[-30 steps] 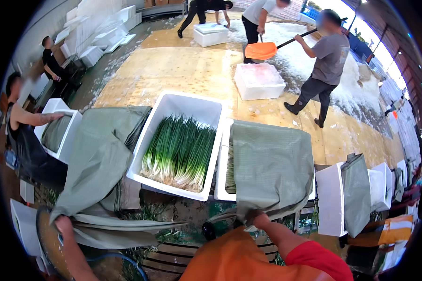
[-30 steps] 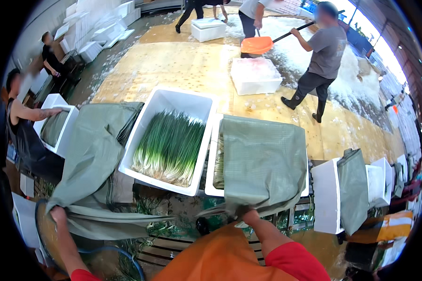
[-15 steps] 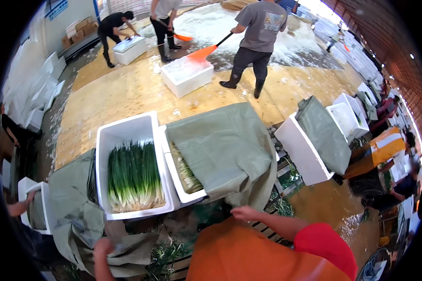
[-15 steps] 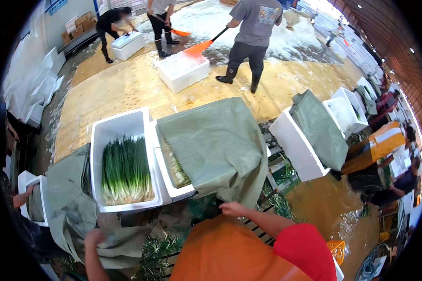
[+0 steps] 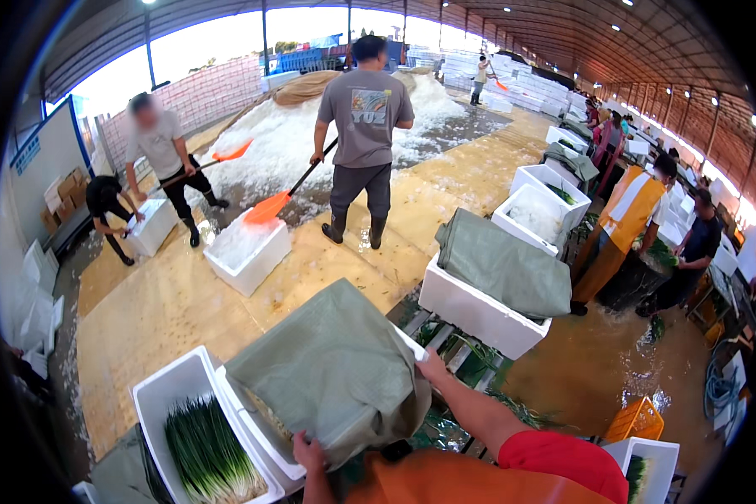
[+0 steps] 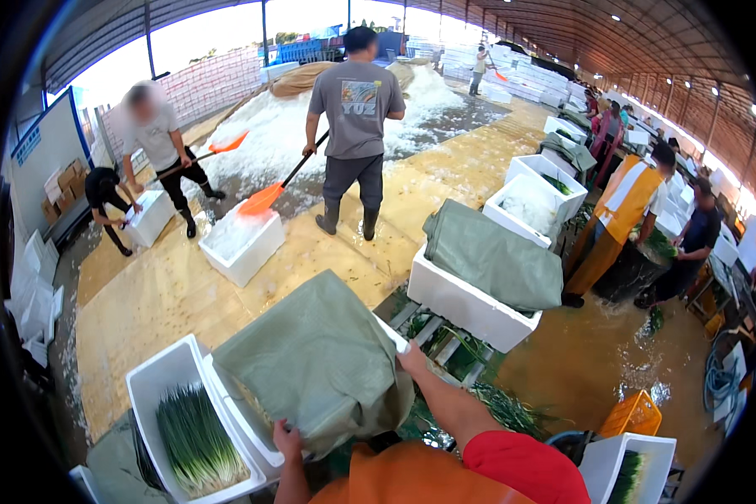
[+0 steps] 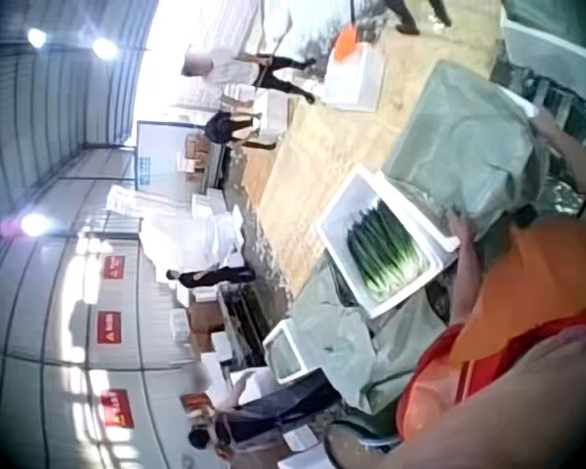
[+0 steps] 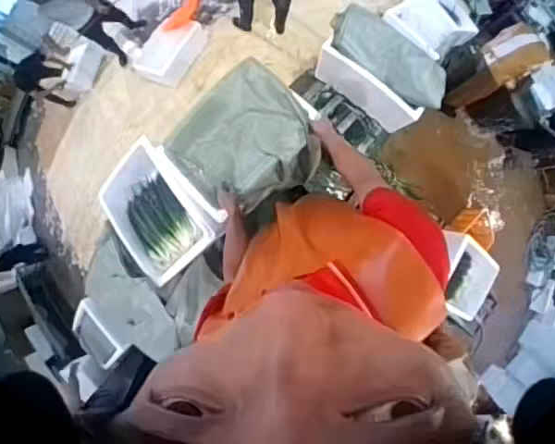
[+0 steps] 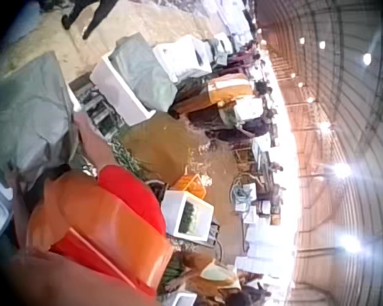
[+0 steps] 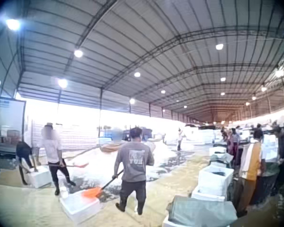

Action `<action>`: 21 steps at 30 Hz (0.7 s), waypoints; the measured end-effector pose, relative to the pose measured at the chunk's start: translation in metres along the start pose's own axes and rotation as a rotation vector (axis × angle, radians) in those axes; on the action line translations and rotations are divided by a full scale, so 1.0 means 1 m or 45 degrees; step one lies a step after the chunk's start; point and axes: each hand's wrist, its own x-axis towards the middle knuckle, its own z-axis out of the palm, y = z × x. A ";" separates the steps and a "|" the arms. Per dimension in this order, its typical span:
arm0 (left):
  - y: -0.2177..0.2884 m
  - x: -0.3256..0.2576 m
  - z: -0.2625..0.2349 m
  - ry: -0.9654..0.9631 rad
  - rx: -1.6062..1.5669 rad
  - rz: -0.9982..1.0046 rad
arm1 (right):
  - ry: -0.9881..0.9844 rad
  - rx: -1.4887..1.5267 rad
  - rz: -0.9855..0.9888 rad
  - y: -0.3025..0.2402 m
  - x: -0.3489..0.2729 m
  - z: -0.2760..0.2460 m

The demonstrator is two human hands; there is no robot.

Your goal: The person washes bundles of green onions in a large tub of water, then places them into white styrofoam boxes. They cover the boxes with cloth and add ice to keep the vegetables fresh. The process is repeated with multiple batches of green onions.

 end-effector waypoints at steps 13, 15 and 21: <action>-0.056 -0.055 -0.079 0.007 -0.527 -0.355 | 0.008 0.236 -0.101 0.029 -0.001 0.000; -0.049 -0.059 -0.071 0.028 -0.903 -0.618 | -0.143 0.196 -0.137 0.020 0.002 -0.004; -0.037 -0.055 -0.063 0.092 -0.725 -0.542 | -0.275 0.097 -0.041 0.004 -0.001 -0.006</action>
